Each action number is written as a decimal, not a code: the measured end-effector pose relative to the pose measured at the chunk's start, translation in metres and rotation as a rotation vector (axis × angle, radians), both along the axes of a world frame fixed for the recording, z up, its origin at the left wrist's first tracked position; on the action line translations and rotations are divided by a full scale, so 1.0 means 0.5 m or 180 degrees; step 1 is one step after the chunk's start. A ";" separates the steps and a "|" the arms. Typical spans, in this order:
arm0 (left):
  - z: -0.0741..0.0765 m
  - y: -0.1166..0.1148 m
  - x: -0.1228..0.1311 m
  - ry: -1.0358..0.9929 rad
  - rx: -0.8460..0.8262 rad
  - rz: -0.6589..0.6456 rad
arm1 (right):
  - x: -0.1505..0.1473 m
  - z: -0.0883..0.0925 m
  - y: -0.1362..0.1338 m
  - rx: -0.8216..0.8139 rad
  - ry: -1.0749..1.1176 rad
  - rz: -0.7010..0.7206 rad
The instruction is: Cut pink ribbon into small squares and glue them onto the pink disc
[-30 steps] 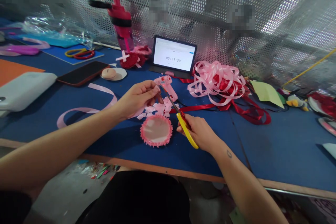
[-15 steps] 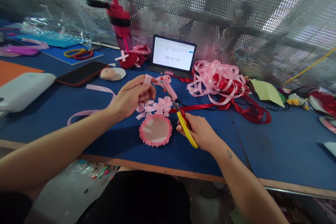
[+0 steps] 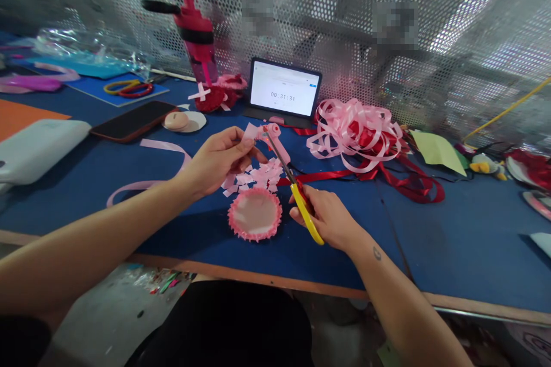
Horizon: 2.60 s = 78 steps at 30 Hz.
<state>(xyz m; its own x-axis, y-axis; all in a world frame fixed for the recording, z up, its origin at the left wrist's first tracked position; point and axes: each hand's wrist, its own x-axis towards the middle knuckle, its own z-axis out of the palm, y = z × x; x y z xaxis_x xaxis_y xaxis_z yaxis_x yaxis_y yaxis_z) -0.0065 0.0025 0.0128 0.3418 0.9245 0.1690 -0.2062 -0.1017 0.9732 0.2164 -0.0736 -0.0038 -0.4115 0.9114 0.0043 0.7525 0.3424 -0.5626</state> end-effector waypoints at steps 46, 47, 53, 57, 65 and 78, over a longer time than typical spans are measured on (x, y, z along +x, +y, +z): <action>-0.010 0.006 -0.004 0.0364 0.0532 0.0000 | -0.009 -0.003 0.005 -0.0176 -0.0080 -0.0148; -0.011 0.008 -0.003 0.0405 0.0662 0.0096 | -0.009 -0.002 0.004 -0.0142 -0.0084 -0.0154; -0.013 0.013 -0.005 0.0449 0.0793 0.0389 | -0.002 0.002 0.000 0.0041 -0.0155 -0.0085; -0.009 0.009 -0.004 0.0448 0.0744 0.0362 | -0.006 0.006 0.000 0.0009 -0.0418 -0.0110; -0.011 0.009 -0.001 0.0287 0.0546 0.0052 | -0.012 0.009 0.001 -0.0035 -0.0633 -0.0118; -0.017 0.003 0.007 0.0218 0.0330 -0.0274 | -0.016 0.010 0.001 -0.0103 -0.0740 -0.0092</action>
